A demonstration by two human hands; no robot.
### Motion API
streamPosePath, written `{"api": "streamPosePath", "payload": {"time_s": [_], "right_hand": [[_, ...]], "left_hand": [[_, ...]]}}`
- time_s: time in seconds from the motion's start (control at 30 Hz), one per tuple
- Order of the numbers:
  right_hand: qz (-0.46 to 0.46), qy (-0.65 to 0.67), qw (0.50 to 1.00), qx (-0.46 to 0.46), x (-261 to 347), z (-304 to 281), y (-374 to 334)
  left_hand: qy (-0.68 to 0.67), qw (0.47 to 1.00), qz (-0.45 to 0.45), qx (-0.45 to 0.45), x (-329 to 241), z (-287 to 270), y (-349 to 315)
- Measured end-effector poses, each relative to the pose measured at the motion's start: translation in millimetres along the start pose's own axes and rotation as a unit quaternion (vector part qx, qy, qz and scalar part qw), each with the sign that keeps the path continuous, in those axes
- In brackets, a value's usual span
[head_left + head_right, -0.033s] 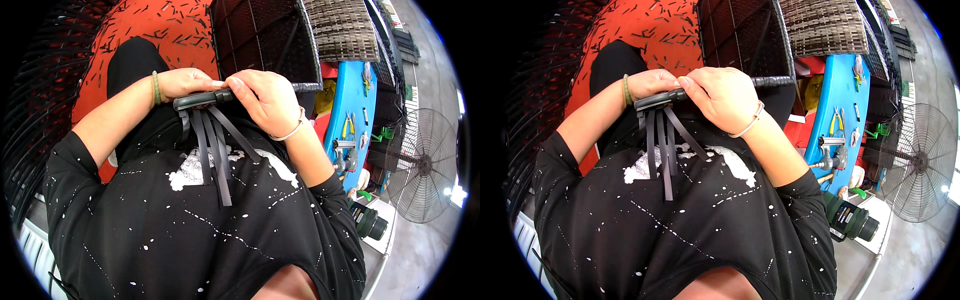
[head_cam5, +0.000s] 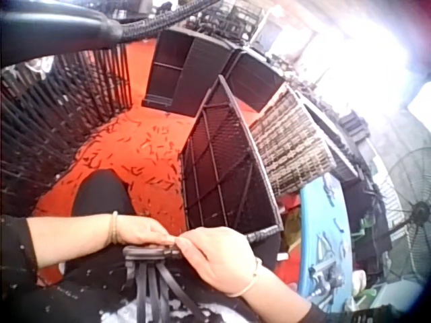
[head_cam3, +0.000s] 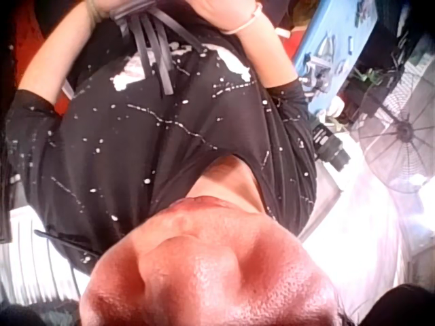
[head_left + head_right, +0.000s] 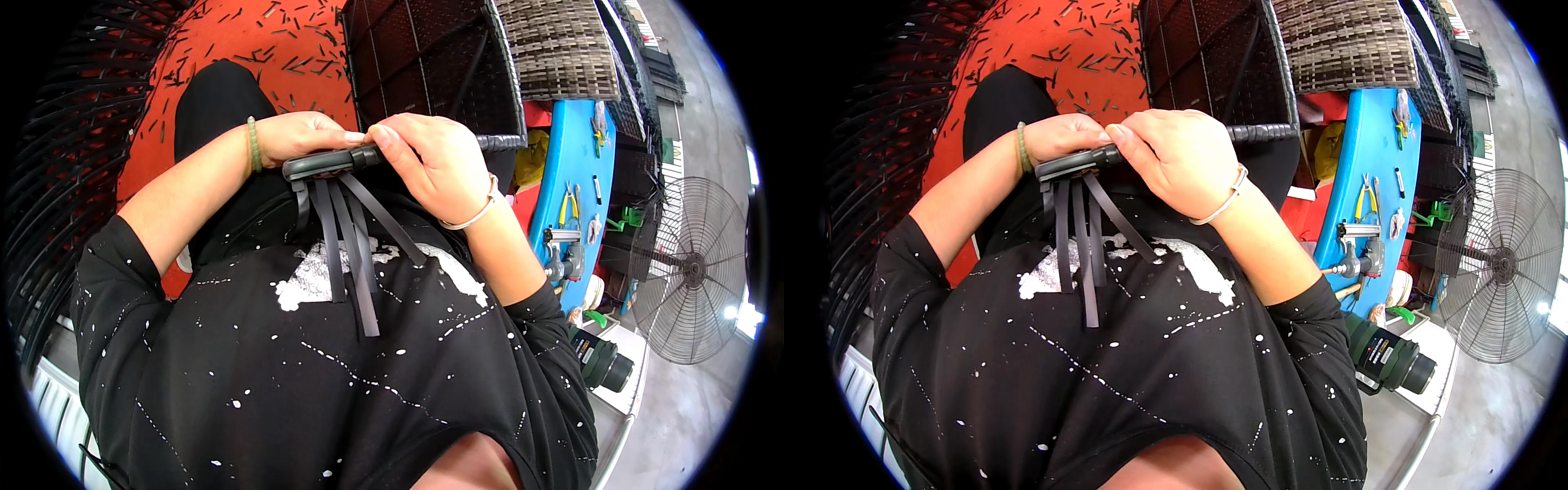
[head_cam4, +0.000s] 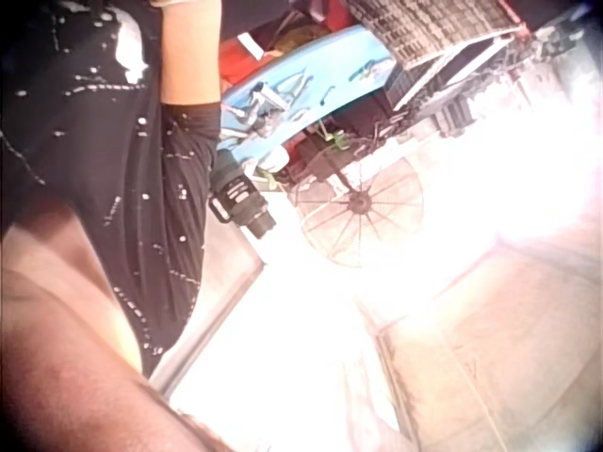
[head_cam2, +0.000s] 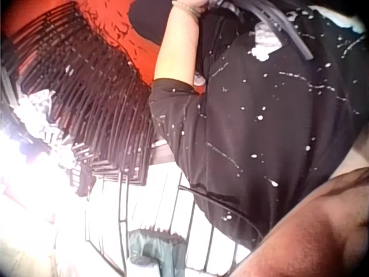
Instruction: The person wraps a black plastic strip around the armrest of a wicker chair, securing it with a staple gun. They then use pliers to trim the excess strip and continue wrapping the armrest with additional strips.
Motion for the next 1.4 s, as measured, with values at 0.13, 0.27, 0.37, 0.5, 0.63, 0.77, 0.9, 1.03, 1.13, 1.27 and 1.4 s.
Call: {"api": "streamPosePath", "payload": {"time_s": [0.13,0.27,0.37,0.5,0.63,0.77,0.9,1.03,1.13,1.27,1.4], "right_hand": [[0.006,-0.017,1.0,-0.002,3,2,2],[-0.013,-0.052,0.999,-0.005,7,10,5],[-0.011,-0.062,0.998,-0.023,7,18,7],[0.028,-0.081,0.996,-0.007,12,16,9],[0.06,-0.074,0.995,0.009,11,19,13],[0.088,-0.074,0.993,0.028,5,20,18],[0.158,-0.039,0.983,0.082,3,14,26],[0.169,-0.044,0.984,0.022,10,17,20],[0.085,-0.096,0.992,0.011,19,22,16],[0.072,-0.101,0.992,-0.004,15,28,16],[0.076,-0.074,0.994,-0.006,15,25,20]], "left_hand": [[0.02,1.0,0.019,0.002,-3,1,-2],[0.06,0.995,0.072,0.046,12,-17,18],[0.088,0.99,0.109,0.023,22,-12,33],[0.125,0.986,0.111,0.026,30,-16,41],[0.128,0.987,0.092,0.012,25,-17,38],[0.077,0.995,0.057,-0.001,16,-10,33],[0.065,0.993,0.098,0.015,34,-15,45],[0.085,0.991,0.103,-0.015,49,-20,54],[0.088,0.99,0.111,-0.019,18,-4,39],[0.049,0.997,0.057,-0.006,24,-6,38],[0.038,0.995,0.082,-0.029,34,-8,46]]}}
Point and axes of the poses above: each hand's wrist, its own y-axis towards the middle knuckle, its own z-axis out of the palm, x = y × z, the point moved 1 cm from there along y, towards the middle knuckle, and after that the axes turned 7 degrees about y, right-handed, at the moved point
